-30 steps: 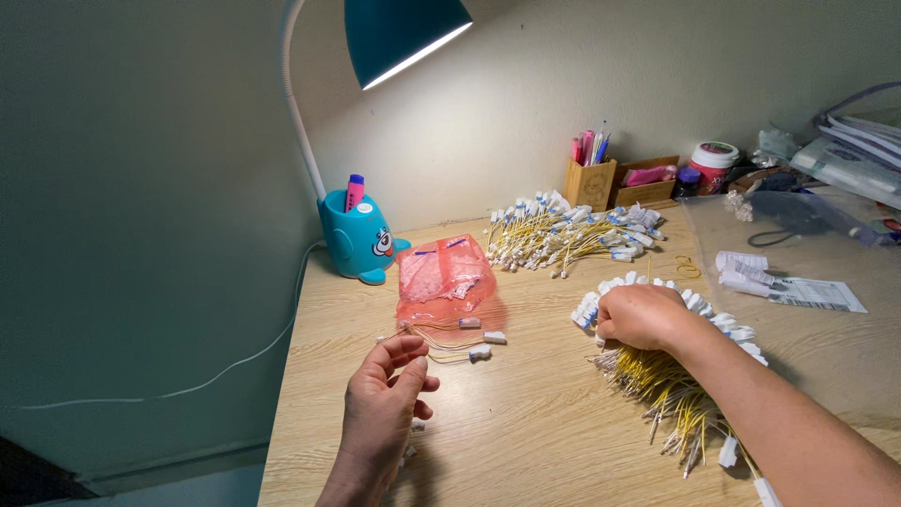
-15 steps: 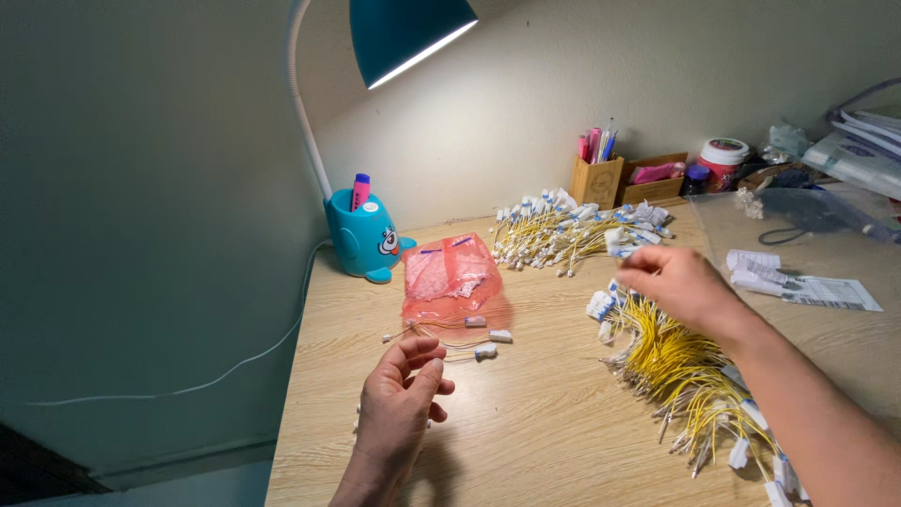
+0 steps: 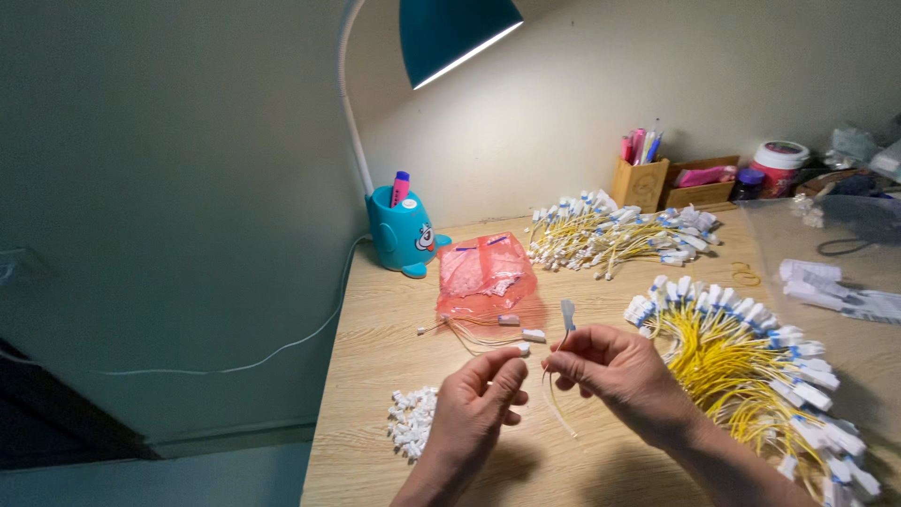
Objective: The person assembles small white plastic LED connectors onto yellow wires by hand. They repeatedly pick up a connector, slide it onto the end of a wire, and place the finished assembly on the table.
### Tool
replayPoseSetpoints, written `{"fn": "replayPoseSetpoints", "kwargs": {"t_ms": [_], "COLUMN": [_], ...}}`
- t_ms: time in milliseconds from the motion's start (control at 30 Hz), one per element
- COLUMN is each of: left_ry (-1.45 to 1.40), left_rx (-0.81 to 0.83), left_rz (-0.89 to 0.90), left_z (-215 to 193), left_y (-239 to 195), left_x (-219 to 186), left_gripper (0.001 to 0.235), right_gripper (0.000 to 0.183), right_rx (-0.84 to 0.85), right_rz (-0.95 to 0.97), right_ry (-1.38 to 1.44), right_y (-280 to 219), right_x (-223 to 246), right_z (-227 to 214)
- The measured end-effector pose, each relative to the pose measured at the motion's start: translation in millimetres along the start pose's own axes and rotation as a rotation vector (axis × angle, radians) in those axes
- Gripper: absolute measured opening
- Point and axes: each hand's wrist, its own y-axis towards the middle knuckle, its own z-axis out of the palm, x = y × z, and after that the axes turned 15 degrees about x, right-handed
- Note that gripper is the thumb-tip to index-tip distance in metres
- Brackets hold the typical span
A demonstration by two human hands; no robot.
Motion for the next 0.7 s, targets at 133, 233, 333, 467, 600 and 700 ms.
{"fn": "replayPoseSetpoints", "kwargs": {"t_ms": [133, 233, 333, 467, 600, 700], "left_ry": [0.115, 0.013, -0.016, 0.02, 0.037, 0.044], "left_rx": [0.102, 0.13, 0.096, 0.17, 0.206, 0.21], "left_rz": [-0.093, -0.071, -0.098, -0.193, -0.284, -0.319], "left_z": [11, 6, 0, -2, -6, -9], "left_y": [-15, -7, -7, -9, -9, -12], "left_x": [-19, -2, 1, 1, -4, -11], "left_gripper": [0.03, 0.019, 0.01, 0.013, 0.017, 0.014], "right_gripper": [0.013, 0.013, 0.026, 0.047, 0.03, 0.023], "right_rx": [0.042, 0.056, 0.048, 0.105, 0.073, -0.01], "right_rz": [0.017, 0.084, 0.15, 0.145, 0.08, 0.086], "right_ry": [0.019, 0.036, 0.248, 0.428, 0.388, 0.362], "right_y": [3, 4, 6, 5, 7, 10], "right_x": [-21, -27, -26, -12, -18, -21], "right_z": [18, 15, 11, -3, -19, -27]}}
